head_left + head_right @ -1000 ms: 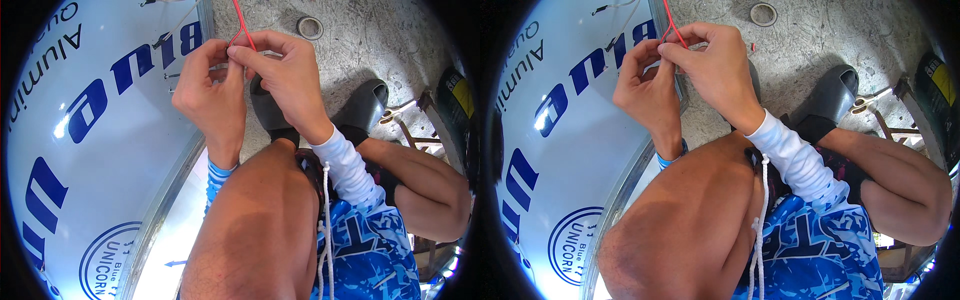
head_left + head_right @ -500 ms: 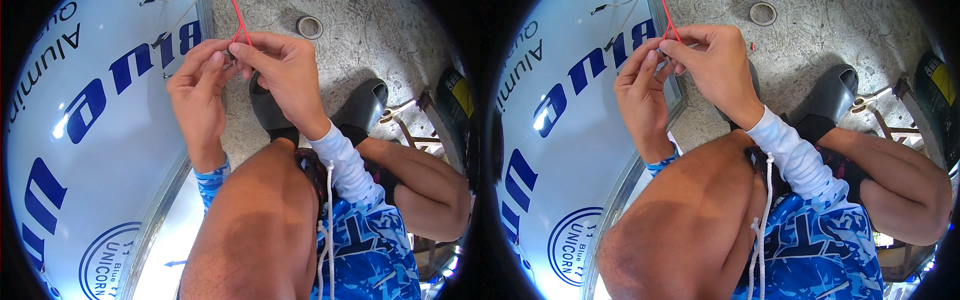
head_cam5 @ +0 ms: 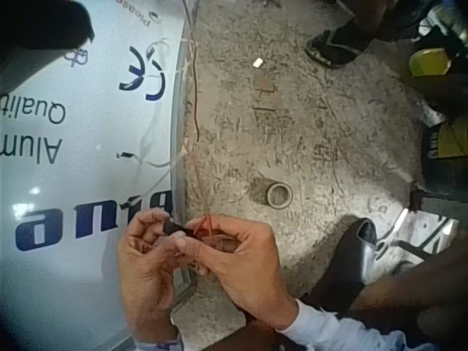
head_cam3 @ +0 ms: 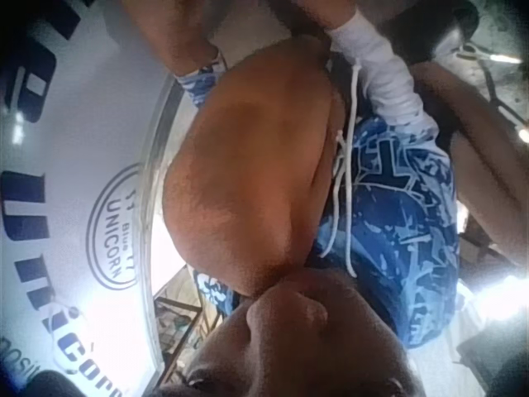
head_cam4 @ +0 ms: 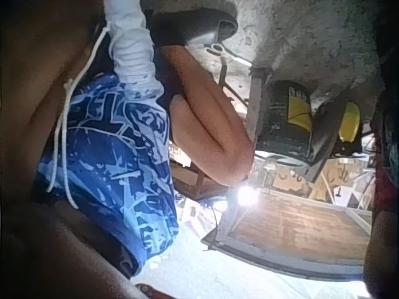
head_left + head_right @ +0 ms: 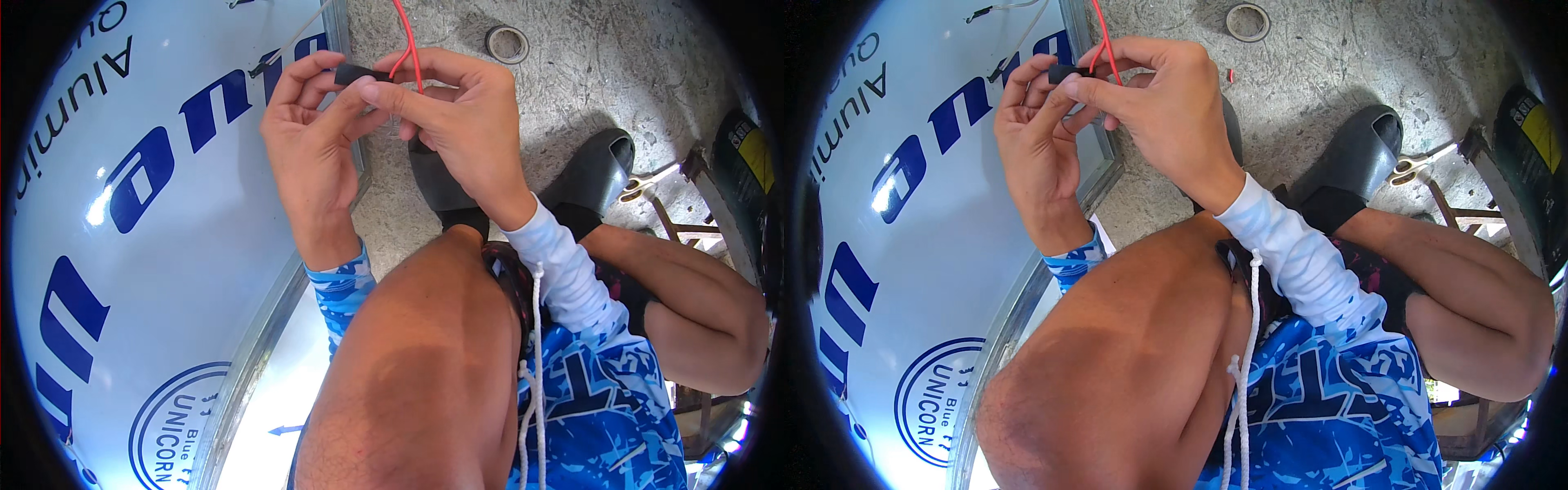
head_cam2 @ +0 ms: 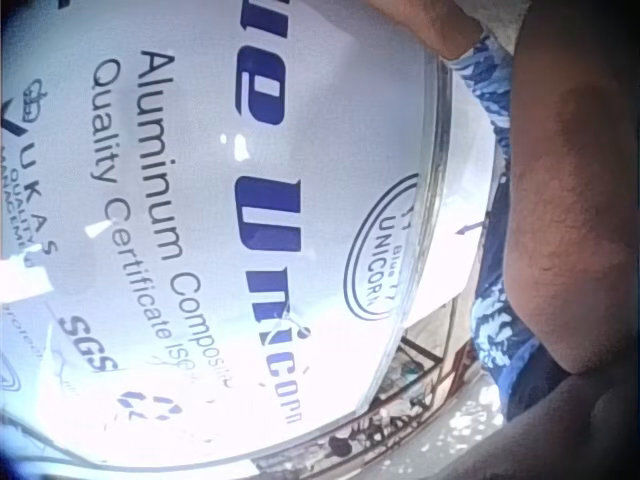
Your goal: Taping exposed electrical wire connections with black insulating tape.
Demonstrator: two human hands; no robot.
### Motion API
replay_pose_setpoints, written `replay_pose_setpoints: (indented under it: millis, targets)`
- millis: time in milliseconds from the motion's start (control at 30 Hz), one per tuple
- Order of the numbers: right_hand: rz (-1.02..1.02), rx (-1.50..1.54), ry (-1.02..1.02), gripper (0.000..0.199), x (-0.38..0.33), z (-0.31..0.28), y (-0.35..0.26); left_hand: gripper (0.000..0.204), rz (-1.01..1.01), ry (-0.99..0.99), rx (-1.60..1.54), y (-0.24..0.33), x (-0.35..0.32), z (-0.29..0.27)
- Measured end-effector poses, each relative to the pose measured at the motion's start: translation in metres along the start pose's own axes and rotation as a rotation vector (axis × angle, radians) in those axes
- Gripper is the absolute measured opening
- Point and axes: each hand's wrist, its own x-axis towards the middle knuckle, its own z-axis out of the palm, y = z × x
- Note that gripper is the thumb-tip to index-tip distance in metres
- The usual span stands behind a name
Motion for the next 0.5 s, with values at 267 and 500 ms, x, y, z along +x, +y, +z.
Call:
replay_pose_setpoints:
  millis: [267,500]
  targets:
    - [0.035,-0.091,0.01,0.023,-0.001,0.002,-0.002,0.032,-0.014,0.102,-0.058,-0.002,-0.014,0.001]
    - [-0.02,-0.194,-0.003,0.026,-0.003,0.002,-0.006,0.034,0.031,0.123,-0.054,0.0,-0.017,0.001]
